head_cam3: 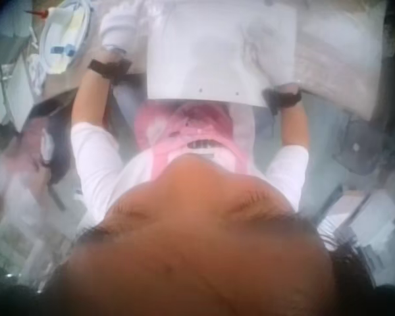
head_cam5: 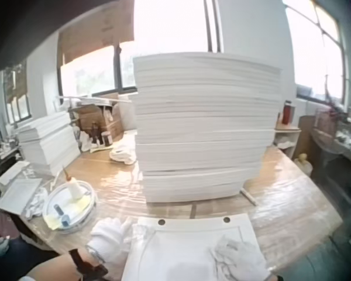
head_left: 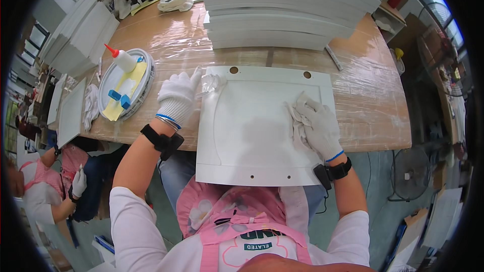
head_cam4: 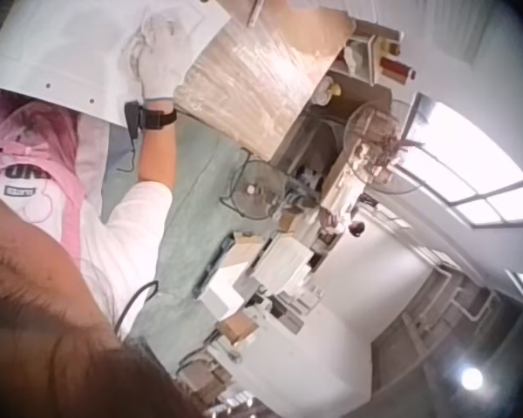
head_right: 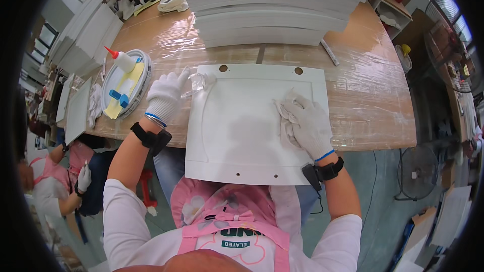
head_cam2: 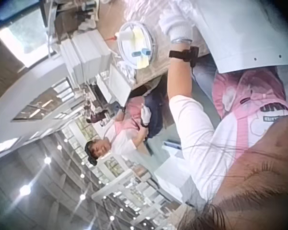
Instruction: Cleaning and scraping residue from white cabinet doors at a manufacturing workbench.
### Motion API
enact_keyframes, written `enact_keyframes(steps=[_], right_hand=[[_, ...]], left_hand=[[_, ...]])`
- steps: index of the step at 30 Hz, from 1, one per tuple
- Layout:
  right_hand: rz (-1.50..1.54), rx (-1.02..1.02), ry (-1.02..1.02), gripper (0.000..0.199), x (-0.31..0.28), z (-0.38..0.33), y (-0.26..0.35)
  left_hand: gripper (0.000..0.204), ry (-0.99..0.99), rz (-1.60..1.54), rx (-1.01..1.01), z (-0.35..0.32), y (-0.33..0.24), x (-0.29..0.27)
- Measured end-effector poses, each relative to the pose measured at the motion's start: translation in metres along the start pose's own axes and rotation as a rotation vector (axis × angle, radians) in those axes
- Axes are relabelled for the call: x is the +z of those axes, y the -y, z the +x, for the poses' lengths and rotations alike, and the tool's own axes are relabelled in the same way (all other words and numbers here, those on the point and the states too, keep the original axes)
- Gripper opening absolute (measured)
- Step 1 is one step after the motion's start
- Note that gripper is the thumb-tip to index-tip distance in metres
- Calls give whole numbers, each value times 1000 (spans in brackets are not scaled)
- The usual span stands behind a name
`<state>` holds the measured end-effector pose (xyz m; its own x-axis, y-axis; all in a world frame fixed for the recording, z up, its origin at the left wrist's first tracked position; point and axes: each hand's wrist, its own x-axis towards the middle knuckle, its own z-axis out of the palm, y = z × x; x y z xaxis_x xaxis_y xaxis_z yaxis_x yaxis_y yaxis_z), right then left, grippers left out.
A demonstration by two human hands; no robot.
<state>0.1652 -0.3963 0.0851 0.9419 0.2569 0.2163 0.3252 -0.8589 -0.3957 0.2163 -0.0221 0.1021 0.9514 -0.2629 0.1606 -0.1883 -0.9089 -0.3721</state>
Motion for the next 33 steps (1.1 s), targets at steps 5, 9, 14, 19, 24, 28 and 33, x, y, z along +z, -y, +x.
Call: enact_keyframes(steps=[5,9,14,19,24,28,33], right_hand=[[113,14,26,31,-7,2,7],[214,-37,-26,20,-2,4,3],[87,13,46,29,-3,2,4],[22,-10,40,45,5,-9,-18],[-54,-132,-36,57,-4,-14,3],[-158,-270,39,51,2,-20,10],[-144,-19,120,42,12,-17,11]], left_hand=[[66,15,-41,36,-34,6,-8],[65,102,-44,7,-66,7,-17],[74,-7,-548,-194,-85,22,-5],[79,-260,-936,-423,-52,54,24],[80,-361,-1025,-640,-42,82,65],[76,-301,-1140,-660,-59,73,60],[78,-248,-1373,-774,-121,41,40]])
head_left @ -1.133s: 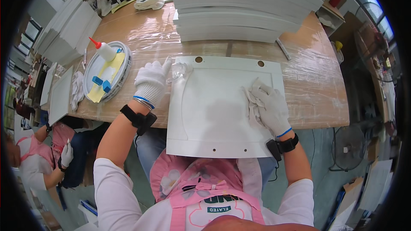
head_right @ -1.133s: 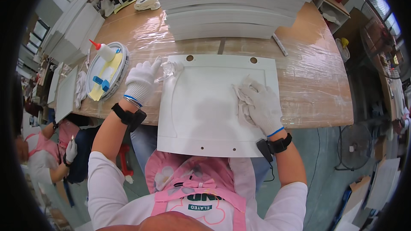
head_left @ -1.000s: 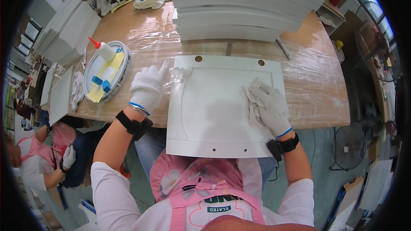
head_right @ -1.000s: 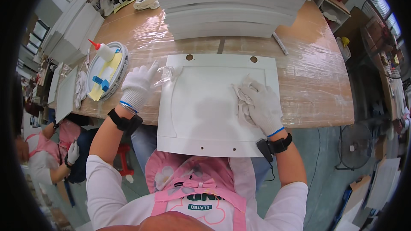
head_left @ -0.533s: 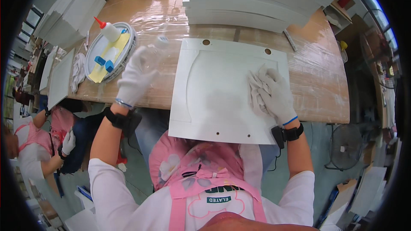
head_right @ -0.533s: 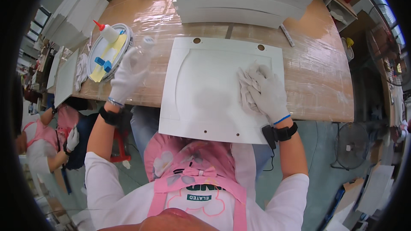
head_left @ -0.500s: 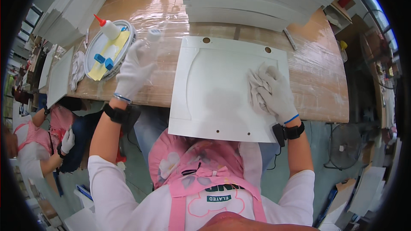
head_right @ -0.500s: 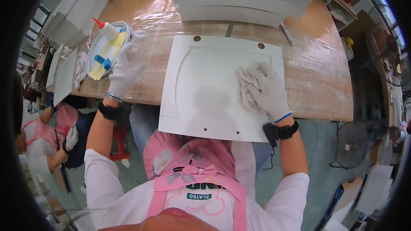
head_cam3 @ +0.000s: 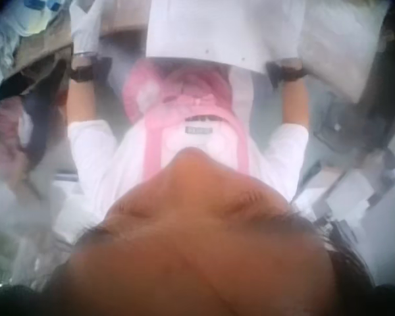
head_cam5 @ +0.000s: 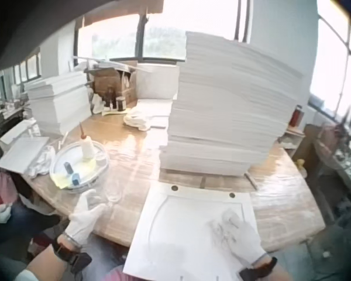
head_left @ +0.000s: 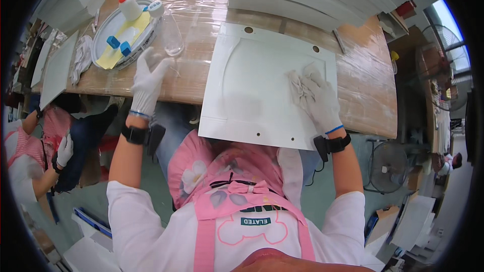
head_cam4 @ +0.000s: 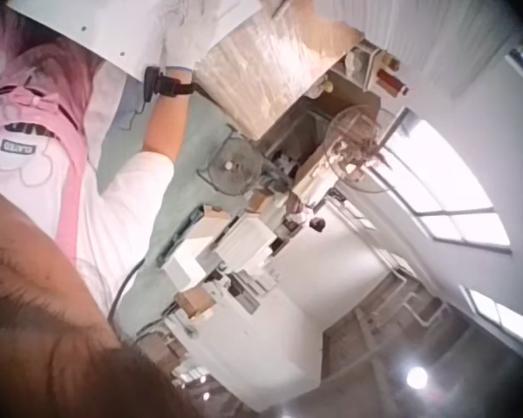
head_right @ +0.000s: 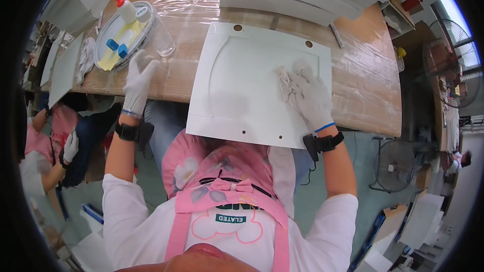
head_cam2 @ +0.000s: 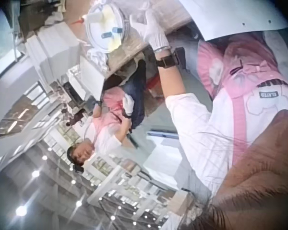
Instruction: Cleaning and scraping residue from white cabinet doors at a manufacturing workbench.
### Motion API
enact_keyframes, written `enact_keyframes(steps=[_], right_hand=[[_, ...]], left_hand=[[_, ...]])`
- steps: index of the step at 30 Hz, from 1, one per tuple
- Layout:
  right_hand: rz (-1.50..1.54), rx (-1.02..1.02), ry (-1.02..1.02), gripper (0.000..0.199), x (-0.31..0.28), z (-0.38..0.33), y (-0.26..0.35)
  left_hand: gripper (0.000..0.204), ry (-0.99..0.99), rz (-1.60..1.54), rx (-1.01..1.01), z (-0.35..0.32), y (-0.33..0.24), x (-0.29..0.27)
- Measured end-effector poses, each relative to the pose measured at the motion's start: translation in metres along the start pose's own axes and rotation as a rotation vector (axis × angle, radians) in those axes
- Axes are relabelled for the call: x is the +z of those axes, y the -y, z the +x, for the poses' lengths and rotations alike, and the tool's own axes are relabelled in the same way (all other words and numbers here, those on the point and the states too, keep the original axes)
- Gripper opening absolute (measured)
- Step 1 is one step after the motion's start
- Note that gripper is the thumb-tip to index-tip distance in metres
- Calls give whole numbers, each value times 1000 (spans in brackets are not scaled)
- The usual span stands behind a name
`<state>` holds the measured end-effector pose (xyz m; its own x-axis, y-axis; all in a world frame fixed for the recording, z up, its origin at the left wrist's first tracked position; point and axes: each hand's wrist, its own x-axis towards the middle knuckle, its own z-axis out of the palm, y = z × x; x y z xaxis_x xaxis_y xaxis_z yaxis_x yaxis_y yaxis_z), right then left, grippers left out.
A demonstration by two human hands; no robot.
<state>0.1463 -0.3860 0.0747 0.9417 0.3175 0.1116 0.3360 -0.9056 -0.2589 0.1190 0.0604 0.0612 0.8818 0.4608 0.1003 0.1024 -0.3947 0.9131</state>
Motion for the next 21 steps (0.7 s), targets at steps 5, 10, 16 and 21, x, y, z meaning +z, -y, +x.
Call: enact_keyframes(steps=[5,10,16,21], right_hand=[[226,85,-57,32,6,20,-7],[598,-92,166,33,8,31,99],[238,-427,2,25,46,57,183],[-33,-780,54,17,68,2,200]], left_hand=[[52,294,-528,-380,-110,18,-12],[48,753,-923,-782,-149,42,6],[44,875,-834,-446,-154,33,27],[38,743,-927,-308,-166,63,41]])
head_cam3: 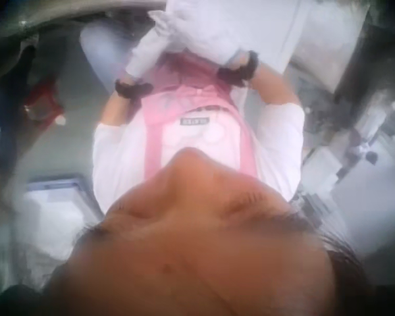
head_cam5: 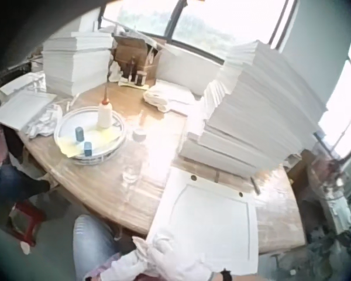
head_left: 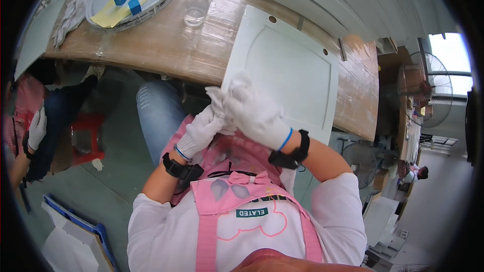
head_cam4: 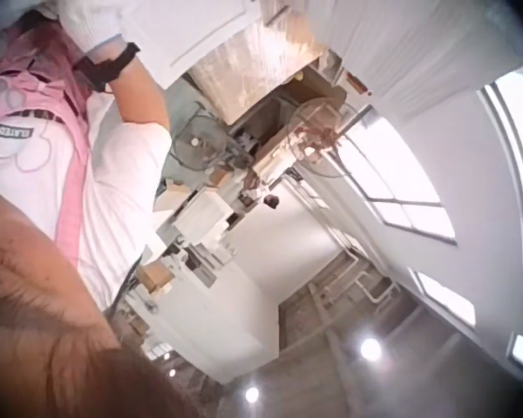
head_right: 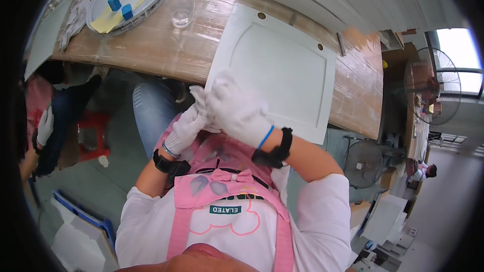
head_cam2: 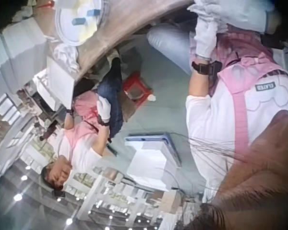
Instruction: Cleaning and scraping residue from white cabinet doors at a manufacturing workbench.
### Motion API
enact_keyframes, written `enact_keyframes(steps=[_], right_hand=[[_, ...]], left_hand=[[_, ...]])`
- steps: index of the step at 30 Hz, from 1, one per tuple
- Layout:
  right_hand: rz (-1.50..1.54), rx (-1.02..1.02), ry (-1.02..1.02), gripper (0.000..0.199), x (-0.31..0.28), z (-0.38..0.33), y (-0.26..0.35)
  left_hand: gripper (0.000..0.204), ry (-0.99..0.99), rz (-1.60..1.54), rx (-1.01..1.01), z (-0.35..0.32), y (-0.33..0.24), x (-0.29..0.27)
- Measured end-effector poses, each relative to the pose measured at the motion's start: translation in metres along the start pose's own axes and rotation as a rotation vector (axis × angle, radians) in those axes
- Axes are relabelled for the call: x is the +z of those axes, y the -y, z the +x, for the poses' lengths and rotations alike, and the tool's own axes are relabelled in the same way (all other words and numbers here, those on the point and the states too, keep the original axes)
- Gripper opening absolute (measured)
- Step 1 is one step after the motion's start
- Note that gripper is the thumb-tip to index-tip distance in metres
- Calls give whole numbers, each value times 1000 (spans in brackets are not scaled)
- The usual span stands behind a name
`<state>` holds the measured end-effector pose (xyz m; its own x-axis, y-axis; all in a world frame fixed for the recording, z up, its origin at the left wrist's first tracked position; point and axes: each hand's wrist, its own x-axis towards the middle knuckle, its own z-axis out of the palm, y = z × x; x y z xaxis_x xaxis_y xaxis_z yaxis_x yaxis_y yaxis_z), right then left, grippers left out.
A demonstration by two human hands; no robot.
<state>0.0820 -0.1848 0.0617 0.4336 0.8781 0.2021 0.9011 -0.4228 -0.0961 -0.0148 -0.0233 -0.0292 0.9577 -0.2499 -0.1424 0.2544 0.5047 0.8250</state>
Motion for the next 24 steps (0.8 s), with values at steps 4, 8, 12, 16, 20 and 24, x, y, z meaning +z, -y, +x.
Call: enact_keyframes(steps=[4,8,12,16,20,24], right_hand=[[107,152,47,14,-4,22,-12],[170,389,128,17,-12,45,-18],[-155,187,368,21,-13,29,17],[153,285,304,28,-16,45,-10],[-174,133,408,29,-10,31,22],[-103,174,204,24,-36,48,1]], left_hand=[[39,0,-91,-102,1,-3,1],[38,-61,-129,-103,1,5,0],[32,-94,136,53,2,0,4],[37,-26,-47,-132,5,0,2],[39,-126,304,221,8,12,2],[39,-8,-56,-58,3,2,2]])
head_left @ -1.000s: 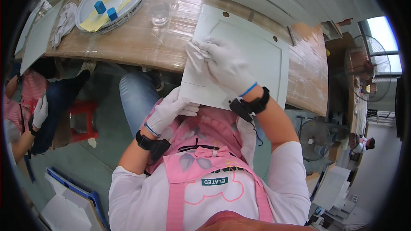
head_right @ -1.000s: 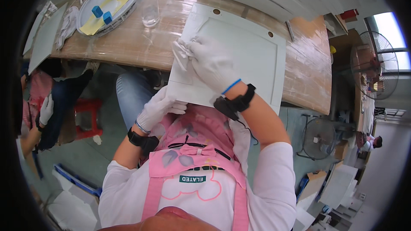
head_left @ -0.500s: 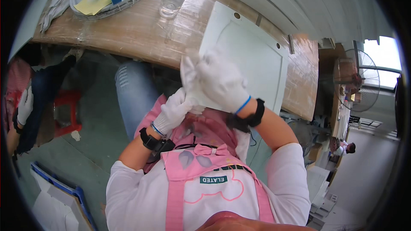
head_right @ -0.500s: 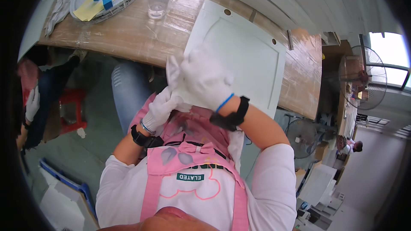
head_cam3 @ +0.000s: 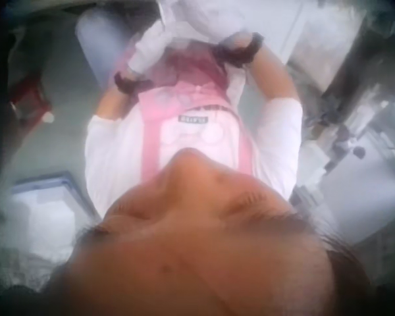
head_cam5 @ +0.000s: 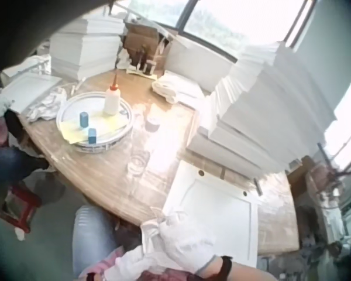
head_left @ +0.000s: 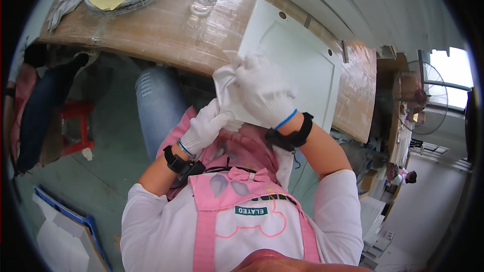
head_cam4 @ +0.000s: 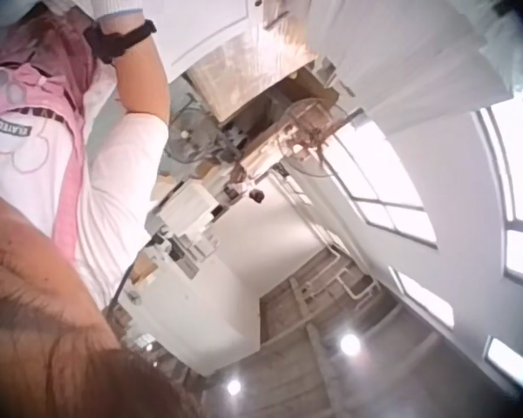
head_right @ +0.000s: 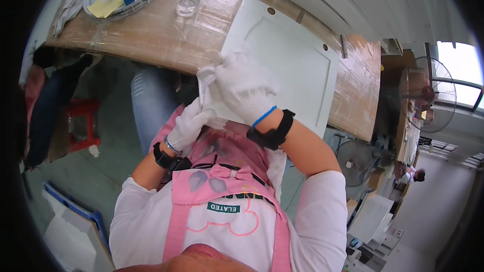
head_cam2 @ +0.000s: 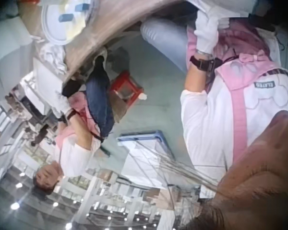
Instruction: Cleaning and scraping residue from white cabinet doors at a manufacturing workbench.
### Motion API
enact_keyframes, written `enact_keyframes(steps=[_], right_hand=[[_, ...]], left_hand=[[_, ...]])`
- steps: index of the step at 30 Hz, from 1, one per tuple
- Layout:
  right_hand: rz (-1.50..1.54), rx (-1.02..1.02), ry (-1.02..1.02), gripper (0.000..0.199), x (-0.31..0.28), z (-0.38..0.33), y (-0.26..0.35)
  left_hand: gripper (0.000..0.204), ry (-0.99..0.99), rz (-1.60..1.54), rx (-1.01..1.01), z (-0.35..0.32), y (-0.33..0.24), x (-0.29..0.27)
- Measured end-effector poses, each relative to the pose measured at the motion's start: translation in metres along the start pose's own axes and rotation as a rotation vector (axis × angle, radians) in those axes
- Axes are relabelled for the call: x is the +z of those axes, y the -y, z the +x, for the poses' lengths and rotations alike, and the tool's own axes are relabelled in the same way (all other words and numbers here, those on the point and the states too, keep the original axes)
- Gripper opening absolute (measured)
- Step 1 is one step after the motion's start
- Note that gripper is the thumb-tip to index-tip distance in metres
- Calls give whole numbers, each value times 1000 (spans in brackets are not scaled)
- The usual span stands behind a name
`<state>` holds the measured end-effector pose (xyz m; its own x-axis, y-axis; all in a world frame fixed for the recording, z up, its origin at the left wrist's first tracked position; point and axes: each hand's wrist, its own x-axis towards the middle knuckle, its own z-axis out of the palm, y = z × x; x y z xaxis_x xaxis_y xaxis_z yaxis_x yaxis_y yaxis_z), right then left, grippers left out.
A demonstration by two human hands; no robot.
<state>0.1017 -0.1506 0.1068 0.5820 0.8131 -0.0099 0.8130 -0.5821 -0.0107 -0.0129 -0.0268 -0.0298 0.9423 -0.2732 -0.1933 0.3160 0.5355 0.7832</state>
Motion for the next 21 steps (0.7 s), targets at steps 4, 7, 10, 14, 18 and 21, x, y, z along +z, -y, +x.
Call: enact_keyframes(steps=[4,7,10,14,18,21], right_hand=[[63,68,-101,24,8,-10,38],[38,-74,-95,23,6,-9,12],[13,68,-75,20,19,3,-22],[54,29,46,27,5,-14,13],[327,119,17,38,36,-33,-47],[625,463,-210,33,13,-28,-72]], left_hand=[[39,-76,138,100,2,13,-3],[37,-82,284,251,3,4,3],[38,-1,-10,-14,0,2,-1],[35,-12,-59,1,4,2,6],[37,-20,68,98,-2,-1,8],[41,166,-8,-109,-11,-9,-8]])
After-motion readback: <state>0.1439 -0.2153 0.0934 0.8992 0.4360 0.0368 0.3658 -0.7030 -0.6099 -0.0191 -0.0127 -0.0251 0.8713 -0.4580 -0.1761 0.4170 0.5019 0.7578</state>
